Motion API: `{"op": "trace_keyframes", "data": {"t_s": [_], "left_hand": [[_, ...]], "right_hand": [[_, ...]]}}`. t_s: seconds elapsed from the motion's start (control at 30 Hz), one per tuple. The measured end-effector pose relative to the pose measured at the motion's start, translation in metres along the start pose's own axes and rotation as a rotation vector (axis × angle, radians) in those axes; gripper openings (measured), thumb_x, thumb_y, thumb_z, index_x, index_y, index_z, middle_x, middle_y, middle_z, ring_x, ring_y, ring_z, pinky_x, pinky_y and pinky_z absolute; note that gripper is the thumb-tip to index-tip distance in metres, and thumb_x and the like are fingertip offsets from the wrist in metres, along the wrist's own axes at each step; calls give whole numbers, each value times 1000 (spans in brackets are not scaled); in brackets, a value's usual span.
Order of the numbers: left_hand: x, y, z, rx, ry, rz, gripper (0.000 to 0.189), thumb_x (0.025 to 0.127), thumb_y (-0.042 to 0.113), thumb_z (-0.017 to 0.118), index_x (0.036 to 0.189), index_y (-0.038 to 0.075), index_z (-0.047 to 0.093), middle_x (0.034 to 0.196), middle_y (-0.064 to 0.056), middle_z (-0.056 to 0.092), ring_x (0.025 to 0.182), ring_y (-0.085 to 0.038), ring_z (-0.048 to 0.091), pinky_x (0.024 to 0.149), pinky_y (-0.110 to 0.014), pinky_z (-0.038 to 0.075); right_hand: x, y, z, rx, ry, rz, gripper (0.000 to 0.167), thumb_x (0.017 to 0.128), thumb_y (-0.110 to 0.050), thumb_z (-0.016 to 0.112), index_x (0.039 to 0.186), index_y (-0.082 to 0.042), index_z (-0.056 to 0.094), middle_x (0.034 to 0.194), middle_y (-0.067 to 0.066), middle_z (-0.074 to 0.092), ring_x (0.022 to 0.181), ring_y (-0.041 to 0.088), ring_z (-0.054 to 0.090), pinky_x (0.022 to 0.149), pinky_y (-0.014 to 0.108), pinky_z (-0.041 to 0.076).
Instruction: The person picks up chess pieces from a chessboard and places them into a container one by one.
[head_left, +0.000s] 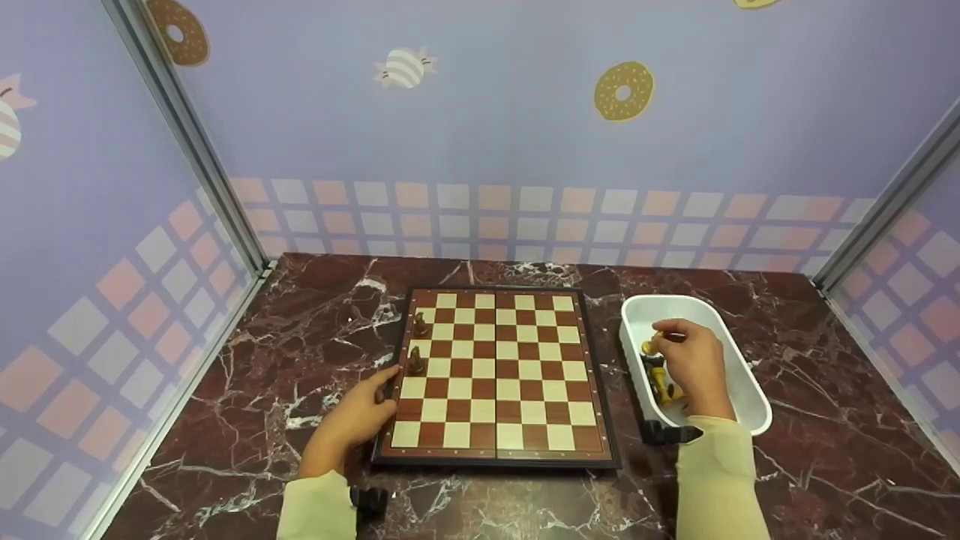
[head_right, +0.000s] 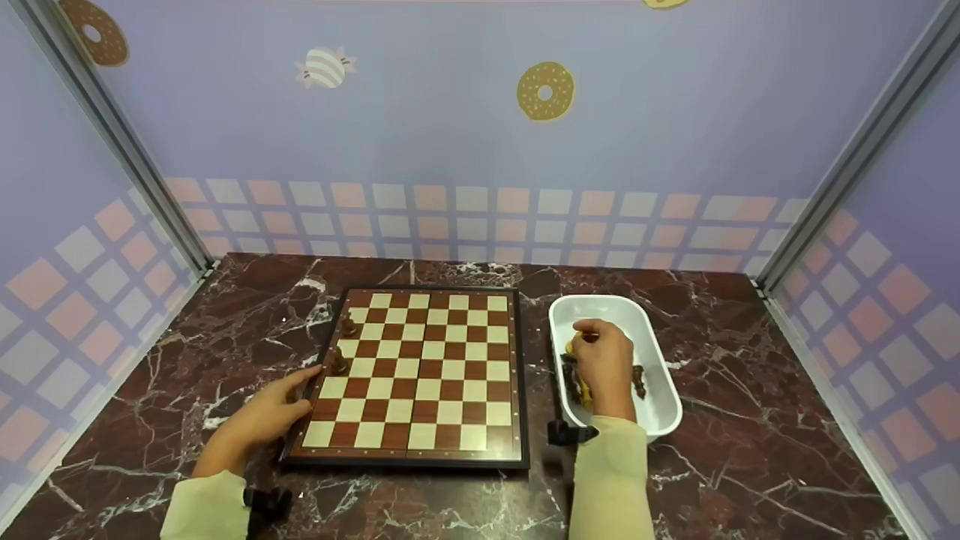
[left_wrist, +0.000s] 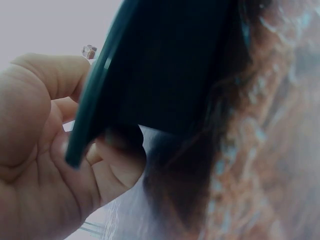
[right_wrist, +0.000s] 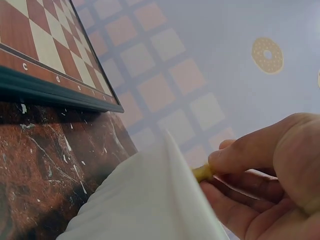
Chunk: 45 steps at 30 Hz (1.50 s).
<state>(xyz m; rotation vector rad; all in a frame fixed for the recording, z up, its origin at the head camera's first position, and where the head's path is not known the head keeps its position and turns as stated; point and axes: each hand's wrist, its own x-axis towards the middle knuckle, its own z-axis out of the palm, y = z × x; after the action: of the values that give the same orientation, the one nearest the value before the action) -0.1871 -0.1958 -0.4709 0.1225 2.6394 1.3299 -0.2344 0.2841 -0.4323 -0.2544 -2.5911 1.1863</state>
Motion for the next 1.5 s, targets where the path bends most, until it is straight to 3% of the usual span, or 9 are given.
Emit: {"op": "trace_keyframes", "data": {"t_s": [0.17, 0.37, 0.73, 1.07, 1.37, 1.5], "left_hand": [[0, 0, 1, 6, -2, -13, 68, 94, 0, 51, 162, 2, 42, 67, 0, 42, 53, -14, 33, 54, -31, 32], [1, 0, 1, 21, 3, -23, 67, 96, 1, 52, 162, 3, 42, 67, 0, 43, 53, -13, 34, 54, -31, 33], [0, 1, -1, 5, -13, -11, 67, 96, 0, 50, 163, 2, 40, 66, 1, 43, 52, -12, 35, 54, -31, 34], [0, 1, 0, 7, -8, -2, 67, 96, 1, 51, 162, 1, 41, 69, 0, 44, 54, -13, 36, 55, -31, 35], [1, 0, -1, -8, -27, -8, 68, 95, -1, 49, 163, 2, 39, 62, 3, 37, 52, -12, 31, 54, -30, 32], [1, 0, -1, 6, -14, 3, 69, 94, -1, 51, 162, 0, 41, 65, 2, 39, 53, -13, 33, 55, -31, 33]], "right_hand": [[-1, 2, -2, -19, -4, -13, 27, 97, -9, 68, 120, 0, 78, 115, 21, 75, 104, 36, 70, 81, 37, 50], [-1, 1, -3, -15, -5, -23, 28, 99, -12, 67, 122, 1, 77, 114, 21, 75, 104, 37, 69, 89, 46, 50], [-3, -7, -2, -17, 8, -55, 26, 100, -13, 68, 120, 0, 78, 110, 20, 76, 100, 34, 68, 85, 43, 50], [-4, -17, 9, 14, -7, -137, 25, 98, -10, 68, 118, 3, 77, 114, 23, 76, 112, 42, 69, 102, 54, 48], [-8, -28, 18, 86, 14, -129, 23, 97, -8, 69, 116, 2, 77, 114, 21, 76, 111, 37, 71, 94, 43, 51], [-11, -36, 24, 118, 28, -153, 22, 95, -5, 71, 114, 3, 77, 113, 21, 76, 111, 37, 71, 92, 32, 52]]}}
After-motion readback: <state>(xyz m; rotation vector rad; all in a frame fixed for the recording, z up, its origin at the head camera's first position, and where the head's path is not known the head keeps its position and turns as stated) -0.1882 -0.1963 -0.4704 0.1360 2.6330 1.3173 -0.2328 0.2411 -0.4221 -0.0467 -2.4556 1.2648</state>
